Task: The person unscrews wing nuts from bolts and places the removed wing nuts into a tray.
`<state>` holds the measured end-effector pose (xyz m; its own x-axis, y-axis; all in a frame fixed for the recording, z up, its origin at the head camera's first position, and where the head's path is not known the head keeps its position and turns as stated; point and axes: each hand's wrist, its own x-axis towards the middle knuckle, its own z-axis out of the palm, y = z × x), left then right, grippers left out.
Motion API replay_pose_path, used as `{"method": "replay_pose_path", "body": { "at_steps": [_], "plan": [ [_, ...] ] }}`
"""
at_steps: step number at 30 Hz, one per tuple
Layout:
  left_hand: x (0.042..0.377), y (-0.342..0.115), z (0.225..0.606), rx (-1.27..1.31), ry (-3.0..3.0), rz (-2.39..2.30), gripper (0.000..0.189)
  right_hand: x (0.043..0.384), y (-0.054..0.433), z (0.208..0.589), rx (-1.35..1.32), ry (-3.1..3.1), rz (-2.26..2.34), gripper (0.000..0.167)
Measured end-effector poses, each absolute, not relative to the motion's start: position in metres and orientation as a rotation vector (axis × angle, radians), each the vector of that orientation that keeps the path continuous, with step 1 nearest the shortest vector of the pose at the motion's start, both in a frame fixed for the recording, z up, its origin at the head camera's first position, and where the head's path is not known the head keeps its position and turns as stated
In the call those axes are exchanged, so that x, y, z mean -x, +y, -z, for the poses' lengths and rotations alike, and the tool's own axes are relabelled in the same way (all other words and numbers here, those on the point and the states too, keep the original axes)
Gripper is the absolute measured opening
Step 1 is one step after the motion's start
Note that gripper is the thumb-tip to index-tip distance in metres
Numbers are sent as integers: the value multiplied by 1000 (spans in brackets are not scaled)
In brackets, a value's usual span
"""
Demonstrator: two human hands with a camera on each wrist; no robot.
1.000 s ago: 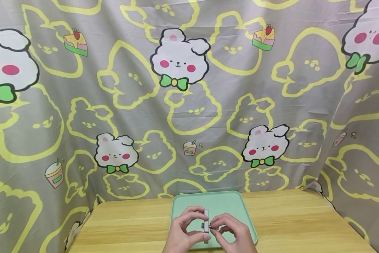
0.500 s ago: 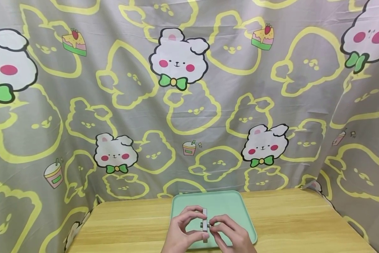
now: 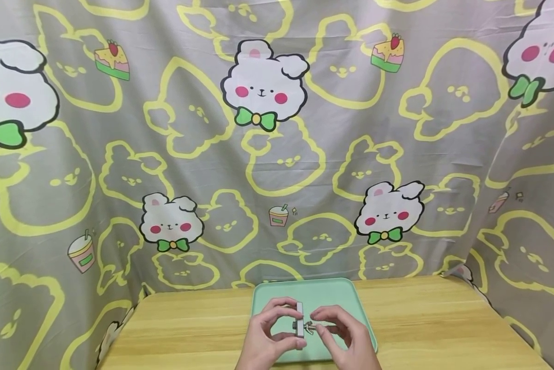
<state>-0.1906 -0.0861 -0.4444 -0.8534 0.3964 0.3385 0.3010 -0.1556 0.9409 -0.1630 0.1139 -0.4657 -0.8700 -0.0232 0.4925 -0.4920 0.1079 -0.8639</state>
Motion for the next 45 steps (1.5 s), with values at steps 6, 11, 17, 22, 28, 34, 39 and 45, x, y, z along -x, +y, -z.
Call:
{"method": "replay_pose_path", "body": {
  "at_steps": [6, 11, 17, 22, 28, 34, 39, 45],
  "plan": [
    [186, -83, 442, -872, 2024, -2115, 34, 169, 125, 462, -291, -2081, -2341, 36],
    [186, -81, 445, -908, 2066, -2082, 32, 175, 133, 466, -301, -2083, -2582, 42],
    [186, -79, 447, -937, 2087, -2065, 32, 177, 137, 469, -294, -2076, -2705, 35],
    [187, -79, 448, -939, 2102, -2053, 31, 177, 137, 469, -326, -2069, -2723, 32],
    [186, -78, 448, -932, 2091, -2046, 31, 177, 136, 470, -320, -2074, -2713, 30],
    [187, -79, 449, -917, 2090, -2062, 31, 177, 135, 470, -321, -2114, -2637, 30],
    [186, -80, 449, -921, 2087, -2082, 32, 175, 132, 468, -389, -2110, -2541, 26],
    [187, -80, 446, -849, 2024, -2123, 33, 169, 127, 465, -488, -2108, -2363, 28]
  ]
}}
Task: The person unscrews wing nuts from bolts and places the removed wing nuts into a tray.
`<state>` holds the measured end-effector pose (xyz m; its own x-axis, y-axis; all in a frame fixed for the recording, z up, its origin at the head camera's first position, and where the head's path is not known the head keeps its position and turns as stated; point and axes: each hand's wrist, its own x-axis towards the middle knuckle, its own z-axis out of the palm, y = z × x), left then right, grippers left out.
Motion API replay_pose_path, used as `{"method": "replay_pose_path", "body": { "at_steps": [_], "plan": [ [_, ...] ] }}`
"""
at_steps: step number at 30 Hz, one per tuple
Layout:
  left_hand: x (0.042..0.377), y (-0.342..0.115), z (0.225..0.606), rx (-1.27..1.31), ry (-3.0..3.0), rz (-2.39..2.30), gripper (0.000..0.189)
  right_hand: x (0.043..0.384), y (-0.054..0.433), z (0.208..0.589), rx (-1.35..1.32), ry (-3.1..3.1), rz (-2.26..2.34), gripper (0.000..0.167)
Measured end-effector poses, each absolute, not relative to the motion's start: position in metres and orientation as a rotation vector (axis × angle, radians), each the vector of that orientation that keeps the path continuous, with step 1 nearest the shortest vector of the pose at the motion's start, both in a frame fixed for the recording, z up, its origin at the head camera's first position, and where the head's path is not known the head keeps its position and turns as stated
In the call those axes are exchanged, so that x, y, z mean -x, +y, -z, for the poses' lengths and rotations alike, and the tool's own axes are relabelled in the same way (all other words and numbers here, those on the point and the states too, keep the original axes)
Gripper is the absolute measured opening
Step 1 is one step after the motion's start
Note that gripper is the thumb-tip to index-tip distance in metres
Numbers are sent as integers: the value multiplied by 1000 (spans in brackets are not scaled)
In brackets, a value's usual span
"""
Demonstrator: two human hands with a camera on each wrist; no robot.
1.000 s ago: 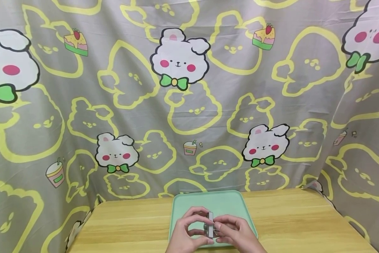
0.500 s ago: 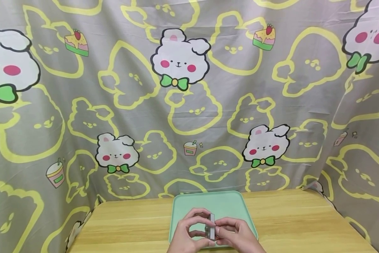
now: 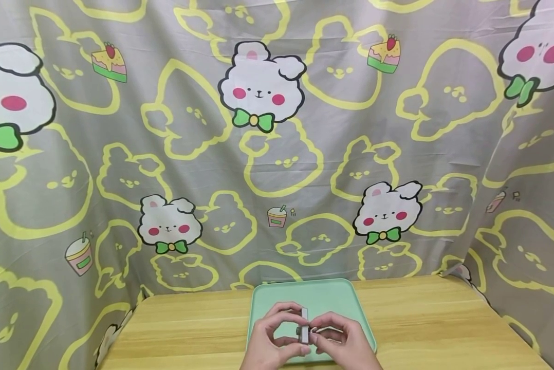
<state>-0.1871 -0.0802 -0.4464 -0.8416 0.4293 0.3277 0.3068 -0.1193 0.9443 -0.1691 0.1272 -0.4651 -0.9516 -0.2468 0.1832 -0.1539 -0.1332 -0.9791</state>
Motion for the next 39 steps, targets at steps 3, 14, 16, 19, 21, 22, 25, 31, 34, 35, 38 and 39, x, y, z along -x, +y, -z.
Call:
{"method": "replay_pose_path", "body": {
  "at_steps": [3, 14, 16, 19, 21, 22, 25, 31, 34, 35, 38, 39],
  "plan": [
    [188, -81, 446, -856, 1987, -2147, 35, 166, 123, 465, 513, 2215, 2227, 24],
    [190, -84, 444, -846, 1921, -2201, 41, 167, 114, 477, 1070, 2779, 2151, 23],
    [190, -85, 444, -852, 1911, -2205, 42, 170, 114, 481, 1278, 2879, 2106, 31],
    [191, -87, 444, -871, 1888, -2214, 41, 175, 114, 485, 1584, 2980, 2037, 26],
    [191, -88, 444, -874, 1882, -2216, 41, 179, 114, 487, 1766, 2987, 2003, 17],
    [191, -88, 444, -874, 1878, -2217, 41, 180, 114, 487, 1851, 2986, 1984, 12],
    [191, -89, 445, -860, 1874, -2217, 43, 183, 113, 488, 1973, 2977, 1949, 5],
    [191, -89, 445, -839, 1896, -2225, 41, 178, 114, 484, 1731, 2966, 1994, 28],
    [191, -88, 444, -836, 1922, -2227, 40, 172, 115, 478, 1385, 2815, 2148, 36],
    [191, -88, 443, -837, 1928, -2227, 40, 170, 116, 476, 1238, 2748, 2206, 33],
    [191, -87, 443, -840, 1941, -2224, 41, 165, 117, 469, 802, 2522, 2365, 19],
    [190, -87, 443, -840, 1947, -2221, 41, 165, 118, 466, 667, 2448, 2397, 17]
  ]
}}
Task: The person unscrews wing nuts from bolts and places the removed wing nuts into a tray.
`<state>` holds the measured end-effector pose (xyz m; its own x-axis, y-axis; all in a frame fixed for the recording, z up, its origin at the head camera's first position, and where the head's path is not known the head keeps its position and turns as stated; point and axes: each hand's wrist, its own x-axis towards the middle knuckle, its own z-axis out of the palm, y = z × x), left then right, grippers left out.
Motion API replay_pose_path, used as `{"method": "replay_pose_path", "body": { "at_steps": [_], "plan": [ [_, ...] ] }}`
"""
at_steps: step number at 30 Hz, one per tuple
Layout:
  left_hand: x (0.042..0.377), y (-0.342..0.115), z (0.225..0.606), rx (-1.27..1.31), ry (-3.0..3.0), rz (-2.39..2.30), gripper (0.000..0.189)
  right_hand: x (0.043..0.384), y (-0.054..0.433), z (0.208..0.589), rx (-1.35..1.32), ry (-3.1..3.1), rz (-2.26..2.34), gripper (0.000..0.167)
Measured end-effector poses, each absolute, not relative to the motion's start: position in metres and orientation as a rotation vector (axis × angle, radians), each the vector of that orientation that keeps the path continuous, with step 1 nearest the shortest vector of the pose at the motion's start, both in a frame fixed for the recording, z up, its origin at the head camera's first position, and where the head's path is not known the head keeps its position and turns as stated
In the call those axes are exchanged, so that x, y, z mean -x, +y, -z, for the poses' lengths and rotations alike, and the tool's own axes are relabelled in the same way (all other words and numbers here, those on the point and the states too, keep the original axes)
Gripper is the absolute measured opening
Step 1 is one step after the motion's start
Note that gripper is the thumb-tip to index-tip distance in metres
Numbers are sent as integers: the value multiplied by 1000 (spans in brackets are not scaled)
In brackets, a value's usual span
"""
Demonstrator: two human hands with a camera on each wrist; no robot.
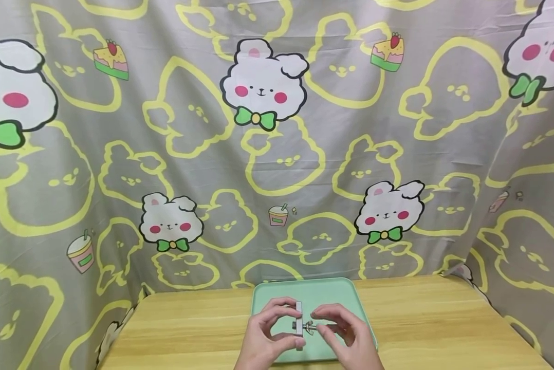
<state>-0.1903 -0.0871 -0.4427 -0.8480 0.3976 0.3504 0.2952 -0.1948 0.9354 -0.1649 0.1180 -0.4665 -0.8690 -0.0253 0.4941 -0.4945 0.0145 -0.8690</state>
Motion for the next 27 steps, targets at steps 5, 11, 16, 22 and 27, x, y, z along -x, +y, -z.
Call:
{"method": "replay_pose_path", "body": {
  "at_steps": [5, 11, 16, 22, 27],
  "plan": [
    [189, -85, 443, -835, 2010, -2176, 39, 168, 126, 462, -278, -2046, -2258, 32],
    [188, -82, 444, -848, 2073, -2129, 35, 174, 133, 466, -281, -2084, -2558, 42],
    [187, -81, 444, -848, 2081, -2114, 33, 175, 132, 467, -316, -2095, -2601, 38],
    [186, -80, 445, -844, 2098, -2083, 31, 174, 133, 467, -306, -2108, -2611, 34],
    [186, -79, 446, -852, 2112, -2070, 30, 175, 134, 472, -295, -2132, -2576, 31]
  ]
}}
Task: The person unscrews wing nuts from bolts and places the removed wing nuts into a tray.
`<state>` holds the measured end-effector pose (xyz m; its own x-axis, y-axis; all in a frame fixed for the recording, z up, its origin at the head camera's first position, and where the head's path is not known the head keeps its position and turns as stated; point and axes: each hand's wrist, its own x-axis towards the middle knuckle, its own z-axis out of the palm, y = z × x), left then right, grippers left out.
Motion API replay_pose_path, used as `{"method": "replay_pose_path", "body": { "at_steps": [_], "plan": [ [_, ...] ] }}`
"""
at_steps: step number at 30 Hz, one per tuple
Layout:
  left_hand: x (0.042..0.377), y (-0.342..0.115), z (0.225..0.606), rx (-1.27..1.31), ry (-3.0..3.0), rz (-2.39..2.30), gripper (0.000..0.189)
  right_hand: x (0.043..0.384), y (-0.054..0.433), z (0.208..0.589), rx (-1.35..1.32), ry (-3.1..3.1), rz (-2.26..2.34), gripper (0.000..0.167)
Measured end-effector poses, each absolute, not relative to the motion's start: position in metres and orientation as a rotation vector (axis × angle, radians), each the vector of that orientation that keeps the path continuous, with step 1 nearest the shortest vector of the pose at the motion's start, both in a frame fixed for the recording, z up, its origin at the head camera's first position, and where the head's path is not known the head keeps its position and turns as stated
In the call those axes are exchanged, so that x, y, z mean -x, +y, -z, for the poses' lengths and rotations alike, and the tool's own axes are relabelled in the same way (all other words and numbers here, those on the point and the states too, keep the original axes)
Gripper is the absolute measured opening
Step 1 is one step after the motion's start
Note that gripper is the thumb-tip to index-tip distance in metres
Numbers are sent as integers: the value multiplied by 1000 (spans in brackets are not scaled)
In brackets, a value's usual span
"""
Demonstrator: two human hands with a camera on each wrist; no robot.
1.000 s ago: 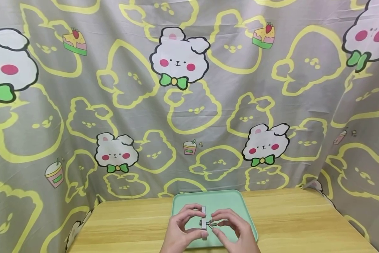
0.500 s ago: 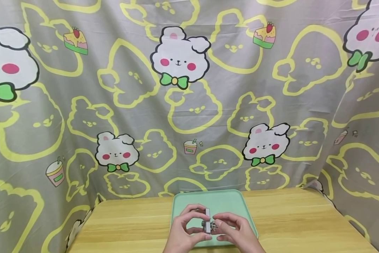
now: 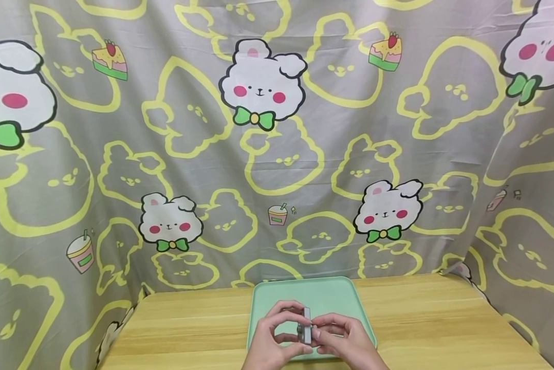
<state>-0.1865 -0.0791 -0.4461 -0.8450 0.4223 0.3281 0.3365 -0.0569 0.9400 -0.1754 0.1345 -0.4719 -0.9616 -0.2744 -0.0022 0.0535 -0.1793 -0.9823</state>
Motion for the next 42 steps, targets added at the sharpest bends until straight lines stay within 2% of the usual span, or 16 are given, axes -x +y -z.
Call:
{"method": "replay_pose_path", "body": {
  "at_steps": [14, 20, 23, 31, 35, 38, 42],
  "plan": [
    [189, -81, 448, -860, 2047, -2126, 35, 170, 126, 469, 460, 2162, 2242, 28],
    [191, -84, 447, -833, 1973, -2170, 41, 164, 116, 468, 539, 2444, 2232, 13],
    [191, -85, 447, -821, 1948, -2185, 41, 164, 113, 472, 701, 2601, 2228, 7],
    [192, -88, 446, -807, 1902, -2208, 43, 174, 113, 486, 1442, 2944, 2090, 41],
    [192, -89, 445, -799, 1897, -2208, 43, 180, 114, 491, 1721, 2995, 2026, 35],
    [192, -89, 444, -803, 1899, -2210, 41, 183, 115, 493, 1811, 2992, 2010, 24],
    [192, -88, 444, -826, 1911, -2211, 41, 180, 115, 489, 1711, 2943, 2060, 33]
  ]
}}
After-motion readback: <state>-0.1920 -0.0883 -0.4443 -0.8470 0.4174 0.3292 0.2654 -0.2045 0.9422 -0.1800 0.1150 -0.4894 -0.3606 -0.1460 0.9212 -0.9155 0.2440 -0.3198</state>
